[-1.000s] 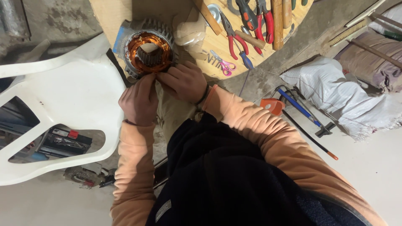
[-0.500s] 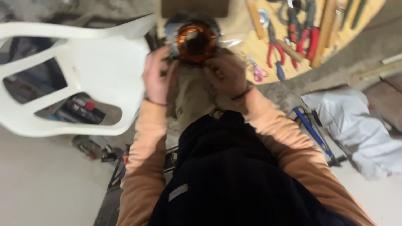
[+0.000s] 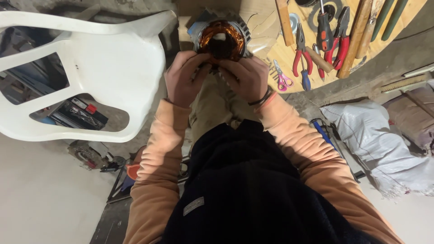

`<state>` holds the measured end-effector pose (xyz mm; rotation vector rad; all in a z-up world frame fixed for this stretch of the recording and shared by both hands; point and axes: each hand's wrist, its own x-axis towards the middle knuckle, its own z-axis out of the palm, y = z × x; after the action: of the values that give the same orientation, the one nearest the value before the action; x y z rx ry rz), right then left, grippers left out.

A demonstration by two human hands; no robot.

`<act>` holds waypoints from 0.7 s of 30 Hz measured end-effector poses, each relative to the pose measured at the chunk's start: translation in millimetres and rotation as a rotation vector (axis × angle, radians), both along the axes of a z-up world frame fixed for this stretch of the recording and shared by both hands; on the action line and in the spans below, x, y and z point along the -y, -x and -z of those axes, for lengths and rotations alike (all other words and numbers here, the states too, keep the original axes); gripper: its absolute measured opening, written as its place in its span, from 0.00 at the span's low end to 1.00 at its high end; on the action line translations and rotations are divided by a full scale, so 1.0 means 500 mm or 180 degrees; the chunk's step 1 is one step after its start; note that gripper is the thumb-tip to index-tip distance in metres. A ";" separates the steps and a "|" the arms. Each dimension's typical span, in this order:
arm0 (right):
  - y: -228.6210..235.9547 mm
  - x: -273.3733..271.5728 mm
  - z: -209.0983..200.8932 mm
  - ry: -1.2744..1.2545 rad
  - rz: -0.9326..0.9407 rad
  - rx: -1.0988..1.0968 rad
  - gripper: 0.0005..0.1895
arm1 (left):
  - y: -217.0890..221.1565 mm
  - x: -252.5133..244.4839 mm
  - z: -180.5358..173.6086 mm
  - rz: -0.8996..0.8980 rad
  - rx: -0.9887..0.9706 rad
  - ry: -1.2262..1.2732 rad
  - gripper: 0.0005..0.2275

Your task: The person sits at a workbench with an alternator stator and pulls copper winding wires out of it by hand, working around the component and turning it as they extract material.

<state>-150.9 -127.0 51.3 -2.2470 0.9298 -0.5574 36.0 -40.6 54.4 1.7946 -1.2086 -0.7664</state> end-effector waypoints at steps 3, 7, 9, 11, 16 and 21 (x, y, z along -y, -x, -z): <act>-0.001 0.008 -0.006 0.0078 -0.0111 -0.0078 0.10 | -0.003 0.006 0.010 0.0061 -0.0023 0.0075 0.11; 0.006 0.014 0.001 0.0451 -0.0378 -0.0139 0.12 | -0.022 0.003 0.037 0.0312 0.0211 0.0267 0.09; 0.010 0.014 0.006 0.0609 -0.0500 -0.0182 0.13 | -0.033 -0.002 0.043 0.0470 0.0381 0.0362 0.09; 0.011 0.016 0.011 0.0813 -0.0699 -0.0229 0.14 | -0.044 -0.003 0.044 0.0785 0.0729 0.0565 0.09; 0.000 0.038 -0.030 0.0657 -0.0794 -0.0122 0.13 | -0.070 0.010 0.025 0.1137 0.0820 0.0537 0.10; 0.011 0.037 -0.025 0.0669 -0.0793 -0.0171 0.14 | -0.089 0.010 0.024 0.1449 0.0947 0.0476 0.11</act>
<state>-156.4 -145.7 63.9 -2.5304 0.6264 -0.5024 80.6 -45.3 42.2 1.5635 -1.8610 -0.6466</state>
